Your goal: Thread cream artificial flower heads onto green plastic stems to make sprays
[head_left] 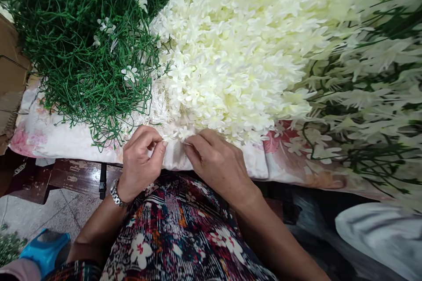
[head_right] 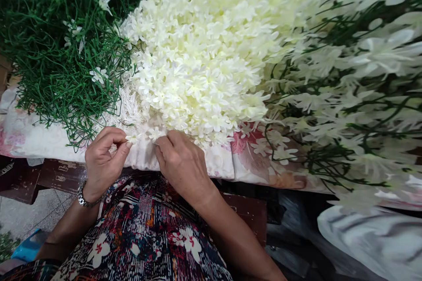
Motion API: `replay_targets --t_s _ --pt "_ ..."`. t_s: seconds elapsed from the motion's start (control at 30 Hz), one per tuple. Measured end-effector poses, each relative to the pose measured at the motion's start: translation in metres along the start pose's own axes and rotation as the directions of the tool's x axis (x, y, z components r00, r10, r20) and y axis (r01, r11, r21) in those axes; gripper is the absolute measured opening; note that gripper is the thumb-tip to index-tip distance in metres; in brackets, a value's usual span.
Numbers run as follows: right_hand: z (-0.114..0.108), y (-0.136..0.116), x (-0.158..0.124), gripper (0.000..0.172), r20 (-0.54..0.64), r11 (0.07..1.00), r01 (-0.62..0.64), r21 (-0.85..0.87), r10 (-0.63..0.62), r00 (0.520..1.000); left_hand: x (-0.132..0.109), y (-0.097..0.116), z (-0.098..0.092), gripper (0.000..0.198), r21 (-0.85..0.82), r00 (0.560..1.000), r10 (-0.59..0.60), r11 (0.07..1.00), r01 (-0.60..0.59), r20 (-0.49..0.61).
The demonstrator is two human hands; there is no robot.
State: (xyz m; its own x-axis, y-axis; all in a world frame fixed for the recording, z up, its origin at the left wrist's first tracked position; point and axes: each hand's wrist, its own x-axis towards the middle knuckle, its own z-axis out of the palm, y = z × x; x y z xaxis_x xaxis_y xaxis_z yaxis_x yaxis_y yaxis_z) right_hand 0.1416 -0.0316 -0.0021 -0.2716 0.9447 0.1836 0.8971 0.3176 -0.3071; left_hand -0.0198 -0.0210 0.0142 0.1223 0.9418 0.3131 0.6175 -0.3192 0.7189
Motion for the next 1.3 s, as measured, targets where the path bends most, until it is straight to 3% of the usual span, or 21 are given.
replay_targets --t_s 0.3,0.43,0.53,0.7,0.93,1.3 --pt "0.002 0.003 -0.004 0.011 -0.155 0.943 0.029 0.332 0.025 0.988 -0.005 -0.007 0.001 0.009 -0.311 0.973 -0.207 0.922 0.23 0.104" --pt "-0.003 0.0 -0.005 0.012 -0.187 0.885 0.045 0.464 0.048 0.981 -0.007 -0.006 0.003 0.009 -0.338 0.967 -0.225 0.907 0.252 0.118" --pt "-0.006 -0.004 -0.004 0.011 -0.212 0.859 0.08 0.505 0.034 0.977 -0.008 0.0 0.005 0.009 -0.258 0.985 -0.151 0.952 0.168 0.084" --pt "-0.003 -0.008 -0.001 0.007 -0.236 0.9 0.104 0.423 -0.002 0.972 -0.012 0.006 0.011 0.007 -0.114 0.997 0.059 0.992 -0.054 0.039" --pt "-0.001 -0.007 -0.006 0.005 -0.244 0.911 0.098 0.4 0.002 0.97 -0.016 0.003 0.015 0.01 0.003 0.971 0.23 0.973 -0.231 0.058" --pt "0.005 -0.006 -0.011 0.007 -0.244 0.859 0.11 0.5 0.018 0.97 -0.019 -0.002 0.019 0.011 0.122 0.914 0.401 0.906 -0.406 0.069"
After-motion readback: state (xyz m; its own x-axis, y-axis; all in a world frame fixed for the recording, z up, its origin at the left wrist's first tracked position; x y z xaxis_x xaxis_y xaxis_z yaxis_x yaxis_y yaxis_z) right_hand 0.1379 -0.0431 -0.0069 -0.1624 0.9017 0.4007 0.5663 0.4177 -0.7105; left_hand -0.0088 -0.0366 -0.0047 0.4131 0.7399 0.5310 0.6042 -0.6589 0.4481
